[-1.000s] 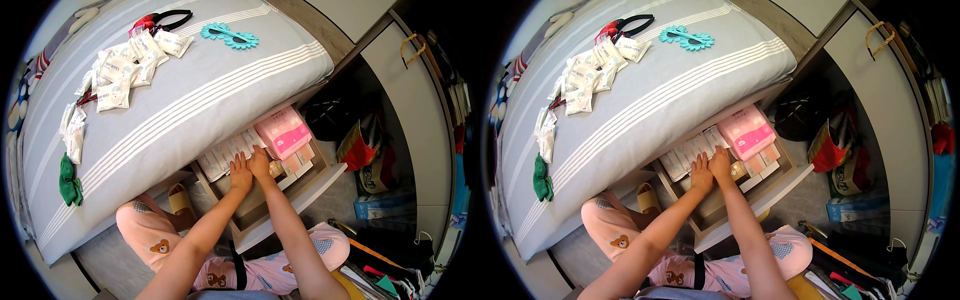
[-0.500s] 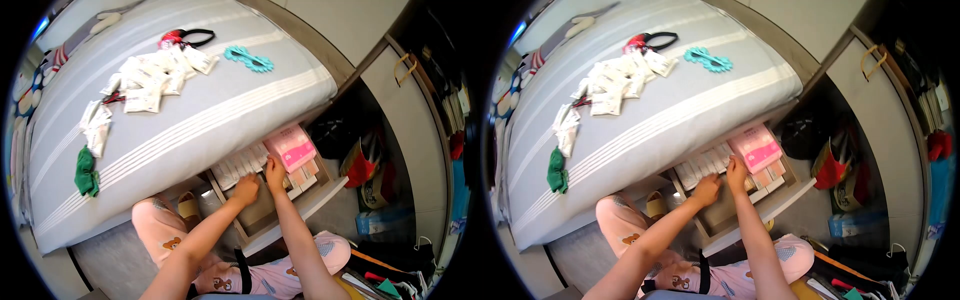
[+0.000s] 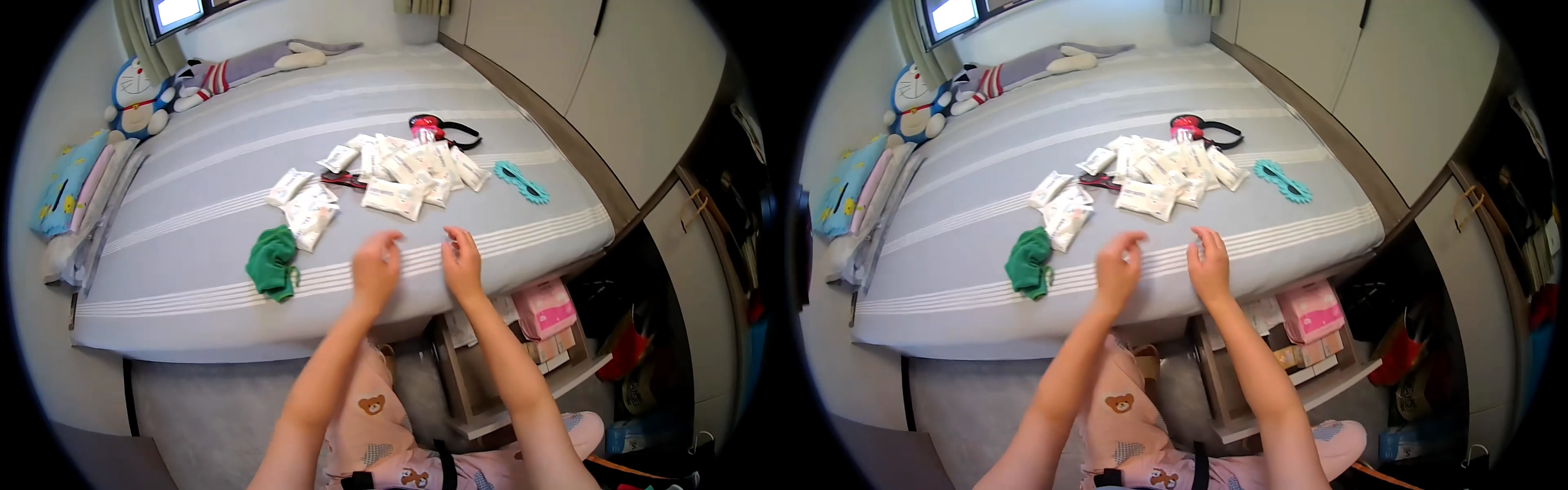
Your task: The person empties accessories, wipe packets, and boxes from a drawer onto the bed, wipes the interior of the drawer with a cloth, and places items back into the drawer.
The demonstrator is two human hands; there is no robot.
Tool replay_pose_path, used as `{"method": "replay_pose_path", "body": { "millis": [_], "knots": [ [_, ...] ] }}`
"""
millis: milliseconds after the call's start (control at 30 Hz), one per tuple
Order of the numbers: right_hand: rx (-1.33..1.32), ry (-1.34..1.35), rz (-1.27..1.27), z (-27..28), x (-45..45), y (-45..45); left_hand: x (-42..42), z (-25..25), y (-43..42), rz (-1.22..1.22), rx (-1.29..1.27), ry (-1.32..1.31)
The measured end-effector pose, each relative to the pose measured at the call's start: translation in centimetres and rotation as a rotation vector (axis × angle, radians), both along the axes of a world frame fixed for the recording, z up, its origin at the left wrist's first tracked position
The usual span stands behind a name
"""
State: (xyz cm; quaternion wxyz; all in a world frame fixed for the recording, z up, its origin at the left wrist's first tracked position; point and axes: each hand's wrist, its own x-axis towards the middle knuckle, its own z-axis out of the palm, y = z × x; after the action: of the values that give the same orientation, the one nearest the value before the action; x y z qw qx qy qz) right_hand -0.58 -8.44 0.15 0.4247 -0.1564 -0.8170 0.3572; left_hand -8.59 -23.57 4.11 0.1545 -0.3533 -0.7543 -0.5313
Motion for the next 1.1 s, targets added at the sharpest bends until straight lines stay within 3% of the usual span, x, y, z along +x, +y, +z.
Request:
{"method": "replay_pose_path", "body": {
  "millis": [133,200,333,400,500,600,733,833,933,1100],
  "knots": [
    [0.170,-0.147,-0.115,-1.5,-6.2,0.5,-9.7,-0.1,-5.0,0.430,-0.113,0.378],
    [0.194,-0.183,-0.183,-1.5,-8.0,0.9,-12.1,-1.1,-6.5,0.560,-0.217,0.305],
    [-0.003,-0.296,-0.270,0.1,-9.9,1.6,-11.8,-1.9,-6.5,0.524,-0.552,0.060],
    [0.019,-0.303,-0.230,0.9,-10.0,1.1,-11.3,-2.1,-6.1,0.460,-0.655,-0.020],
    [0.018,-0.280,-0.127,0.6,-10.3,1.1,-9.8,-1.0,-6.1,0.242,-0.781,-0.027],
    [-0.120,-0.256,0.017,0.3,-9.7,1.7,-10.7,-1.5,-6.2,0.160,-0.619,0.059],
    [-0.392,-0.095,0.376,-1.3,-9.5,3.6,-15.8,-1.4,-6.1,0.423,-0.428,0.380],
    [-0.577,-0.001,0.456,-0.8,-8.8,3.0,-18.9,-1.3,-6.4,0.290,-0.724,0.047],
    [-0.549,-0.046,0.378,-1.3,-9.2,2.8,-18.5,-0.2,-5.7,0.244,-0.818,-0.064],
    [-0.352,-0.189,0.253,-0.9,-8.4,2.8,-12.9,1.2,-4.5,0.146,-0.717,-0.346]
  ]
}}
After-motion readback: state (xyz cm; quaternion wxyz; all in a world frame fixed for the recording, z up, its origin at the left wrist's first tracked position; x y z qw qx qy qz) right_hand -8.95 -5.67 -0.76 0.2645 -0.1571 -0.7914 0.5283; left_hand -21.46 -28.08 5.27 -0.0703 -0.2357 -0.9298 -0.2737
